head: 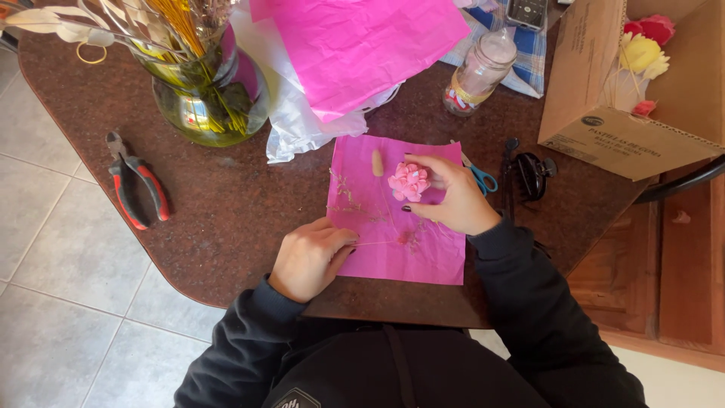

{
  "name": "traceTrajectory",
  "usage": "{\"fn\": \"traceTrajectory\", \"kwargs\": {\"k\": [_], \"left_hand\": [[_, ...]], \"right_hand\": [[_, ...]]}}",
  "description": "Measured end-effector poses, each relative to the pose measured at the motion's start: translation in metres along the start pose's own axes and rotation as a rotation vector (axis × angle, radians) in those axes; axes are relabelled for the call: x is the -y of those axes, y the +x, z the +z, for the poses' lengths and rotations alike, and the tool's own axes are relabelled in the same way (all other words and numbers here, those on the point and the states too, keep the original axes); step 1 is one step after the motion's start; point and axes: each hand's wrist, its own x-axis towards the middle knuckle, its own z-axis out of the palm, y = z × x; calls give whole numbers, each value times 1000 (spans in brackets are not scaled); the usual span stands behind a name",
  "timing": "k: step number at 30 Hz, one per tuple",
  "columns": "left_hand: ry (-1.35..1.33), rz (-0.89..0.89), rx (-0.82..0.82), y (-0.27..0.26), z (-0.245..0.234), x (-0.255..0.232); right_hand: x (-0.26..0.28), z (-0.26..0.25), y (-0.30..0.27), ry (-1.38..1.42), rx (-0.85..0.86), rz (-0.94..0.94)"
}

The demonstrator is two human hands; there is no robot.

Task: Decorating a pink floral-shaped candle with dried flowers and wrapping it in pink tissue paper.

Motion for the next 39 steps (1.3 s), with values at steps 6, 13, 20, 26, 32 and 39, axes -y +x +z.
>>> {"fn": "traceTrajectory", "kwargs": {"k": [6,13,20,26,32,39], "left_hand": [[23,-25,-2,0,-2,2],[43,-52,-27,-1,-17,-3],[96,-78,-141,-2,-61,-7],[129,-47,-199,-5,-80,-1],[87,-56,-189,-8,-75,-5],[86,-87,-200,-10,-78,-7]], "right_hand": [[5,-9,-1,31,41,-15],[21,-61,-28,-89,-131,-40],[-53,-75,-60,-1061,-308,102],[-56,-64,-51,-1272,-278,180],[-62,-61,-58,-1309,-265,179],[-37,-61,-54,-1198,-421,47]]}}
